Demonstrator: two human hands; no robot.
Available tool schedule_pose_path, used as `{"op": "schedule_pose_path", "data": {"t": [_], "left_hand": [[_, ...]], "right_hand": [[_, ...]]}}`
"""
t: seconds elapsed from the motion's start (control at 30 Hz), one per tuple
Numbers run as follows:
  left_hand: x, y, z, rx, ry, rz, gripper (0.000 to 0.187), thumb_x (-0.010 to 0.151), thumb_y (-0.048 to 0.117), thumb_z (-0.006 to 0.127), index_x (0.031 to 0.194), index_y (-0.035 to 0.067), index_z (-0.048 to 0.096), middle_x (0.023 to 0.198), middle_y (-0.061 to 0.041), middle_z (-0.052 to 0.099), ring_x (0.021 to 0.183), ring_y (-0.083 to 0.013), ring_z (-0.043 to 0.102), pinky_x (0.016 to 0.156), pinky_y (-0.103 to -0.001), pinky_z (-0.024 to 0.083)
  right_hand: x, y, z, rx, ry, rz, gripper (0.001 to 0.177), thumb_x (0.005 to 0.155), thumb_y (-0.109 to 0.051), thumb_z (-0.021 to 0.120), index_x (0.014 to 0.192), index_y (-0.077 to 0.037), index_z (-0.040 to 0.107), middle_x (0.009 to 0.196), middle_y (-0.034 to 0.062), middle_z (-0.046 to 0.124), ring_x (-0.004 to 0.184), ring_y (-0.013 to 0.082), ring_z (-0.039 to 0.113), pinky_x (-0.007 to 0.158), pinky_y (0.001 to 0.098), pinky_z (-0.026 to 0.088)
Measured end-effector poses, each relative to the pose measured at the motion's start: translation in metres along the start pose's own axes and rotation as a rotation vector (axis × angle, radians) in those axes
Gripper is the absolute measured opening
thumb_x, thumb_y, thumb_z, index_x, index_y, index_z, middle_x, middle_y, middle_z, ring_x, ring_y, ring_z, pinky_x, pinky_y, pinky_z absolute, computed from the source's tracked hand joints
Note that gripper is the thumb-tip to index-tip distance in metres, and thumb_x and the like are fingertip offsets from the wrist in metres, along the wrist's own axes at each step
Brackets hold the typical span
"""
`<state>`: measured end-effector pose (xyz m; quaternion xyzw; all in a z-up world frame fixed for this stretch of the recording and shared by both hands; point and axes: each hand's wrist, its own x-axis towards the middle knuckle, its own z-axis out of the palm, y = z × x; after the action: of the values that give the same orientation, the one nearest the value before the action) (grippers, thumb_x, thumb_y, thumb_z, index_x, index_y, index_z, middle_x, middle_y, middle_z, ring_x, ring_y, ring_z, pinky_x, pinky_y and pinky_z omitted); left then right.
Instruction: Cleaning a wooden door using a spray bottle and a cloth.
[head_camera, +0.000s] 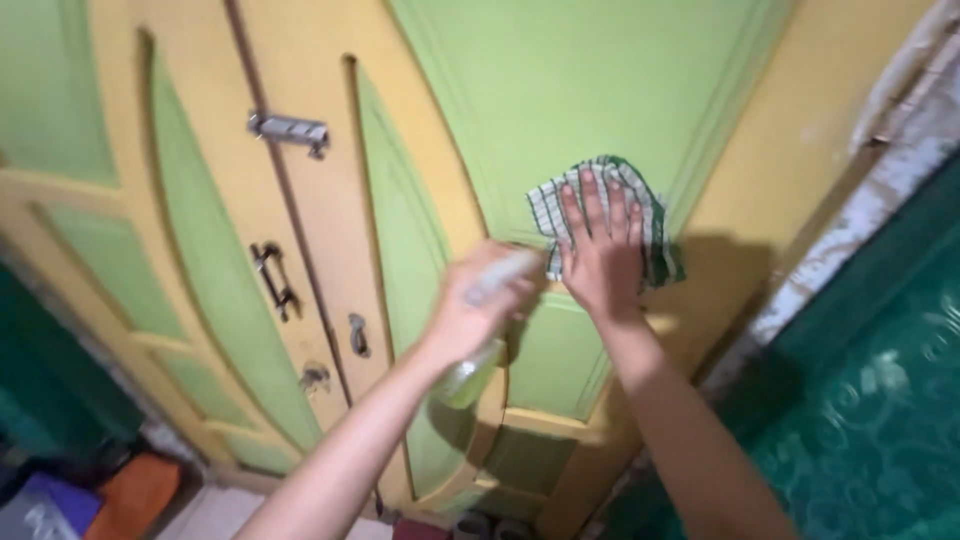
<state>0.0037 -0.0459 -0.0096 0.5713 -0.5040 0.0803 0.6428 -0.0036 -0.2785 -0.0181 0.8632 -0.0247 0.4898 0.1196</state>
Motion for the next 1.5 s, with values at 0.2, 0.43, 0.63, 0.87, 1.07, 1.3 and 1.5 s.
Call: {"op": "schedule_pose_path", "data": {"t": [0.2, 0.43, 0.63, 0.87, 1.07, 1.3, 1.5], "left_hand": [[0.011, 0.044, 0.070, 0.076, -0.327, 0.547, 0.017, 0.092, -0.003, 0.061, 0.109, -0.002, 0.064, 0.104, -0.013, 0.064, 0.082, -0.0185, 0.069, 0.068, -0.027, 0.059], [0.001, 0.029, 0.042, 0.237, -0.159, 0.699, 0.005, 0.097, -0.007, 0.061, 0.098, -0.002, 0.063, 0.103, -0.015, 0.067, 0.073, -0.0185, 0.070, 0.059, -0.025, 0.054], [-0.011, 0.034, -0.024, -0.088, -0.180, -0.080, 0.021, 0.088, 0.008, 0.061, 0.105, -0.002, 0.066, 0.086, -0.010, 0.068, 0.063, -0.0146, 0.068, 0.053, -0.028, 0.056], [-0.021, 0.004, -0.042, 0.017, -0.008, -0.053, 0.027, 0.088, 0.008, 0.052, 0.107, 0.000, 0.069, 0.091, -0.009, 0.068, 0.063, -0.0136, 0.069, 0.055, -0.026, 0.059], [-0.020, 0.010, -0.030, 0.006, 0.183, -0.218, 0.027, 0.086, 0.007, 0.056, 0.106, -0.004, 0.070, 0.091, -0.013, 0.070, 0.065, -0.0166, 0.071, 0.060, -0.029, 0.058], [-0.020, 0.015, 0.025, 0.117, 0.280, -0.329, 0.033, 0.086, 0.008, 0.059, 0.115, -0.001, 0.071, 0.095, -0.015, 0.073, 0.069, -0.0202, 0.068, 0.062, -0.032, 0.054], [-0.022, 0.024, 0.056, 0.072, 0.251, -0.295, 0.034, 0.086, 0.008, 0.058, 0.116, -0.001, 0.071, 0.097, -0.012, 0.073, 0.076, -0.0186, 0.072, 0.069, -0.031, 0.059]], "right_hand": [[-0.018, -0.028, -0.001, -0.124, 0.124, 0.207, 0.064, 0.108, -0.040, 0.041, 0.164, -0.010, 0.030, 0.172, 0.0172, 0.017, 0.158, 0.0424, 0.017, 0.126, 0.0631, 0.019], [-0.039, -0.020, 0.022, -0.175, 0.077, 0.284, 0.070, 0.103, -0.042, 0.043, 0.161, -0.006, 0.030, 0.168, 0.0227, 0.017, 0.154, 0.0480, 0.016, 0.122, 0.0657, 0.017], [0.054, -0.040, -0.017, -0.066, 0.166, 0.119, 0.071, 0.102, -0.035, 0.057, 0.165, -0.017, 0.029, 0.173, 0.0124, 0.017, 0.160, 0.0407, 0.014, 0.130, 0.0590, 0.010], [0.207, -0.100, -0.037, -0.016, 0.312, -0.039, 0.070, 0.106, -0.047, 0.058, 0.166, -0.029, 0.026, 0.173, 0.0025, 0.014, 0.161, 0.0322, 0.012, 0.132, 0.0564, 0.006], [0.203, -0.107, -0.037, -0.015, 0.274, -0.122, 0.074, 0.106, -0.042, 0.059, 0.169, -0.027, 0.024, 0.175, 0.0026, 0.016, 0.163, 0.0320, 0.015, 0.134, 0.0552, 0.011], [0.084, -0.028, -0.013, -0.040, 0.158, -0.465, 0.065, 0.111, -0.047, 0.046, 0.170, -0.027, 0.028, 0.175, 0.0034, 0.021, 0.161, 0.0287, 0.018, 0.131, 0.0535, 0.009], [0.111, 0.049, -0.051, -0.062, 0.006, -0.269, 0.071, 0.107, -0.065, 0.038, 0.167, -0.033, 0.019, 0.173, 0.0025, 0.009, 0.159, 0.0315, 0.011, 0.127, 0.0566, 0.002]]}}
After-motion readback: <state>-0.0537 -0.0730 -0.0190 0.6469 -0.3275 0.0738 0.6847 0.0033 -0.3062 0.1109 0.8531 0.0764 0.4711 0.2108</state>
